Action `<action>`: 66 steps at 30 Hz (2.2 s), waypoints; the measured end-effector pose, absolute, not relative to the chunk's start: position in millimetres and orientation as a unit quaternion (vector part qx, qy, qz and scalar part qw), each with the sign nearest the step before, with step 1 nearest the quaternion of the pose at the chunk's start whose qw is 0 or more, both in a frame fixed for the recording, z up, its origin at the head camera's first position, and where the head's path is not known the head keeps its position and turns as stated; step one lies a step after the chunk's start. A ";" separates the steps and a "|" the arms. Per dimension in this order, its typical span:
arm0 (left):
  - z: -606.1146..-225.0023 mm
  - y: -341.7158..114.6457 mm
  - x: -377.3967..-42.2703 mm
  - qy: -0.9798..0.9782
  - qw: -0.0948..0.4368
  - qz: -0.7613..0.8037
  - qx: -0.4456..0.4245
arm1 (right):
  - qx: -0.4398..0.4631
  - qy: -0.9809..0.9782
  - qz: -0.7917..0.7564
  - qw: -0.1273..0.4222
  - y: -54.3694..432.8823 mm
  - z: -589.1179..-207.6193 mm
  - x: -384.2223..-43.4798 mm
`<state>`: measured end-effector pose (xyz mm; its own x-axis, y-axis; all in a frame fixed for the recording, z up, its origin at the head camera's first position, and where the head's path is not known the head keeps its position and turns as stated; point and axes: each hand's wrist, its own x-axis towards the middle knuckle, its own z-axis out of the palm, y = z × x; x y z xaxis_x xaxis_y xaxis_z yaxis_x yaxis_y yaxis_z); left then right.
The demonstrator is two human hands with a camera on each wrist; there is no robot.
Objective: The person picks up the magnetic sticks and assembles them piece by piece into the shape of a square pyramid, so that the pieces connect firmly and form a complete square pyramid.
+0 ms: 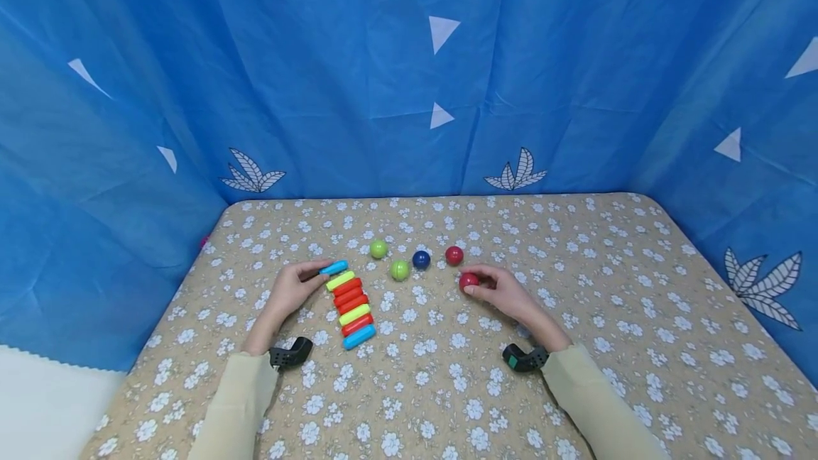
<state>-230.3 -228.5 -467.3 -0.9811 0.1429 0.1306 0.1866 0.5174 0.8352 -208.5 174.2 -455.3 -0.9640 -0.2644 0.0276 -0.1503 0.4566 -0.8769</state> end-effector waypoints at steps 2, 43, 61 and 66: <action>-466.5 -230.1 -229.6 -0.866 0.021 -0.493 -0.084 | -0.125 0.851 -0.506 0.058 170.9 -447.5 -204.7; -450.6 -85.4 -191.2 -0.788 -0.039 -0.601 -0.128 | -0.135 0.850 -0.507 0.048 177.5 -462.2 -213.0; -456.3 -78.8 -190.7 -0.826 0.008 -0.539 -0.165 | -0.213 0.847 -0.482 0.068 174.7 -459.8 -208.4; -455.1 -78.0 -189.8 -0.841 0.008 -0.515 -0.163 | -0.221 0.841 -0.488 0.079 166.2 -460.5 -205.3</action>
